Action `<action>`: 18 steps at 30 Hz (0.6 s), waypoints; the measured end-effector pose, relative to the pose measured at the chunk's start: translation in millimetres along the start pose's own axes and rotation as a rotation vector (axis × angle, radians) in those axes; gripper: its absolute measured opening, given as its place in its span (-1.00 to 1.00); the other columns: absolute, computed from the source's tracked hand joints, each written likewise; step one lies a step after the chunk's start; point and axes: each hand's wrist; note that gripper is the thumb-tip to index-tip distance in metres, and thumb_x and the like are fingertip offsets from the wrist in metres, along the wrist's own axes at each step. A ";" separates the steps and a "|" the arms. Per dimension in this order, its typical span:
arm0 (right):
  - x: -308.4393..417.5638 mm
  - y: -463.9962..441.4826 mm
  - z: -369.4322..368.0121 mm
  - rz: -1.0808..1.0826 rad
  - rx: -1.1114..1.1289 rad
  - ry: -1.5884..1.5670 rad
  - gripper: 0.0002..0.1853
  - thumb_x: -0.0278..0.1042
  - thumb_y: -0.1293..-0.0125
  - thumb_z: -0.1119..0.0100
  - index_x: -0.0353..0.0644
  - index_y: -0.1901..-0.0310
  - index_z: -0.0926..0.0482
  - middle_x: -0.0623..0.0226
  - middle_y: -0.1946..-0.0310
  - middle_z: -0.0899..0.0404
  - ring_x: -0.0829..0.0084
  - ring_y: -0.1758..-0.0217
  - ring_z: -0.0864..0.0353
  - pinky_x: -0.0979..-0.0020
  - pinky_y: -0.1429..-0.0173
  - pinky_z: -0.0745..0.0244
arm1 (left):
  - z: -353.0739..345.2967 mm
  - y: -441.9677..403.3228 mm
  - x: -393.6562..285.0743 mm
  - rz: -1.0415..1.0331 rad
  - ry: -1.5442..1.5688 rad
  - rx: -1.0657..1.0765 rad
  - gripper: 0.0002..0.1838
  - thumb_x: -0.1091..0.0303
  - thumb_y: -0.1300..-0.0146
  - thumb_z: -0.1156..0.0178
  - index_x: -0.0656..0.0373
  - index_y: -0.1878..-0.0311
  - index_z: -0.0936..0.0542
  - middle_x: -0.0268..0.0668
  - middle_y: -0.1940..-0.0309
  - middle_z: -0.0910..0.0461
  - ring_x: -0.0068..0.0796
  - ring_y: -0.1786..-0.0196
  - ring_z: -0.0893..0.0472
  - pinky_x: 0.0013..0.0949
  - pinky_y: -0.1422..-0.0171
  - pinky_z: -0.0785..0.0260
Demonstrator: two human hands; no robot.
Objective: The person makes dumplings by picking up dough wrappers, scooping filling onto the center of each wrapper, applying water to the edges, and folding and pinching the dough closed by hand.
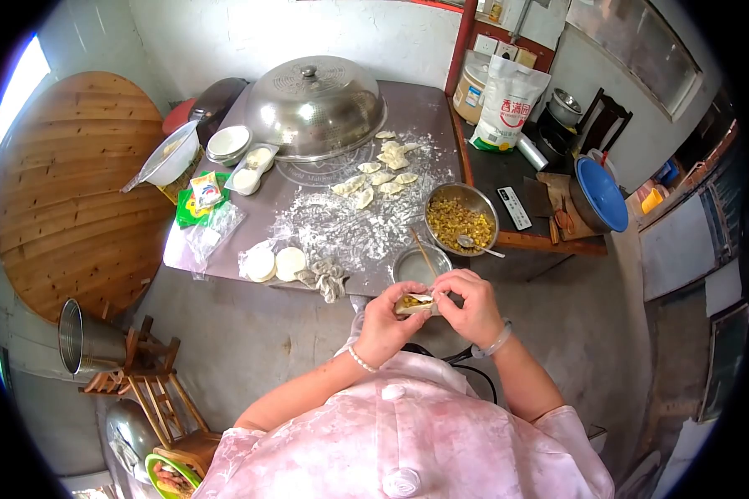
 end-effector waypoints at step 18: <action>1.9 -5.5 11.6 0.182 0.087 0.120 -0.94 -0.51 0.06 -0.21 -0.19 0.47 -0.60 0.30 0.37 -0.62 0.26 0.30 -0.59 0.30 0.07 -0.44 | -1.4 -0.5 -1.0 0.036 -0.041 0.035 -0.61 0.66 -0.12 -0.23 0.27 -0.05 -0.45 -0.34 0.13 -0.55 -0.65 0.10 -0.55 -0.55 0.00 -0.48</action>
Point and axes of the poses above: each hand's wrist, its own y-axis away from the middle knuckle, its own z-axis out of the back of the hand, x = y × z
